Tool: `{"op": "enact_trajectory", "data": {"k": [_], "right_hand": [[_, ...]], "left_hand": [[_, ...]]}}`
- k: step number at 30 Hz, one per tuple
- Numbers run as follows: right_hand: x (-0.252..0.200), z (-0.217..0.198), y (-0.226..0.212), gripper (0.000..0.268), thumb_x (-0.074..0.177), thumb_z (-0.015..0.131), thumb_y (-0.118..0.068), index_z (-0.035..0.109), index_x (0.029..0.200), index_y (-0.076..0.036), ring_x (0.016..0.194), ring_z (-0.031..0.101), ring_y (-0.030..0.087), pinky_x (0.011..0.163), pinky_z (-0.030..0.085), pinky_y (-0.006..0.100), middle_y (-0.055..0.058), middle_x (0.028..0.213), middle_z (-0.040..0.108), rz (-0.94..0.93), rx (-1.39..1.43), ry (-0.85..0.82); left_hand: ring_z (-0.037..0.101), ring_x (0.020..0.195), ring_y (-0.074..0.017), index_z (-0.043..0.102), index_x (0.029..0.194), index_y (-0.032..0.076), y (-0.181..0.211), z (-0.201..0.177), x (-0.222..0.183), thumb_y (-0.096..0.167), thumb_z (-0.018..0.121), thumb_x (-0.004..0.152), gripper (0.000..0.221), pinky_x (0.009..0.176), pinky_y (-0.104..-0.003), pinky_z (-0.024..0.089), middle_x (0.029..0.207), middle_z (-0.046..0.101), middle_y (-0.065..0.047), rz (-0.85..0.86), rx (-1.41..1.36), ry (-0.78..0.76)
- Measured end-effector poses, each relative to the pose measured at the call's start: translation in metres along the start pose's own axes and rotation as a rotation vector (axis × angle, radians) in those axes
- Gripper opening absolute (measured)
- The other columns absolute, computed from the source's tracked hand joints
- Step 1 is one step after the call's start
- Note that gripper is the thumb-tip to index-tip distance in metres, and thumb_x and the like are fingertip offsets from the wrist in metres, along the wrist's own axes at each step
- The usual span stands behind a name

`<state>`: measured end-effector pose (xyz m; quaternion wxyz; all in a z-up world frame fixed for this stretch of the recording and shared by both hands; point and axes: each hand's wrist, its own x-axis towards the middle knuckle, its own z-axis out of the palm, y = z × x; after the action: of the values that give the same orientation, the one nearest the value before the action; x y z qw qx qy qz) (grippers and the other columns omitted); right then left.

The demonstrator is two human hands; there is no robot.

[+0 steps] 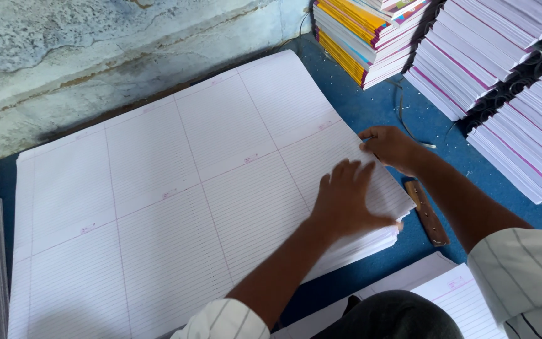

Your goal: The person folds large lined paper sheets in half and presses the crease with a small wooden block. They repeat this process for multiple sheets, stacking the folded sheets to the left.

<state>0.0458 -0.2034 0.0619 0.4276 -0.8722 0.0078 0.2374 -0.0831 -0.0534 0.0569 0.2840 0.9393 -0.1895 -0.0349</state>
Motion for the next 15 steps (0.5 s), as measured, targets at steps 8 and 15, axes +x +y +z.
{"op": "enact_trajectory", "data": {"k": [8,15], "right_hand": [[-0.003,0.01,0.004,0.041,0.1,0.057,-0.021,0.064,0.136,-0.004,0.099,0.071,0.03,0.092,0.055,0.043,0.023,0.117,0.073,0.035,-0.032,0.047],[0.01,0.016,0.019,0.043,0.104,0.056,-0.028,0.062,0.14,-0.007,0.108,0.07,0.033,0.102,0.05,0.045,0.021,0.133,0.068,0.009,-0.177,0.101]], "left_hand": [[0.02,0.152,-0.0454,0.029,0.156,0.008,-0.005,0.011,-0.027,0.061,0.089,0.059,0.127,0.112,-0.074,0.022,0.16,0.028,-0.027,0.006,0.213,-0.036],[0.02,0.151,-0.047,0.033,0.153,0.006,-0.009,0.021,-0.027,0.065,0.089,0.056,0.127,0.111,-0.077,0.021,0.159,0.028,-0.029,-0.009,0.217,-0.007]]}}
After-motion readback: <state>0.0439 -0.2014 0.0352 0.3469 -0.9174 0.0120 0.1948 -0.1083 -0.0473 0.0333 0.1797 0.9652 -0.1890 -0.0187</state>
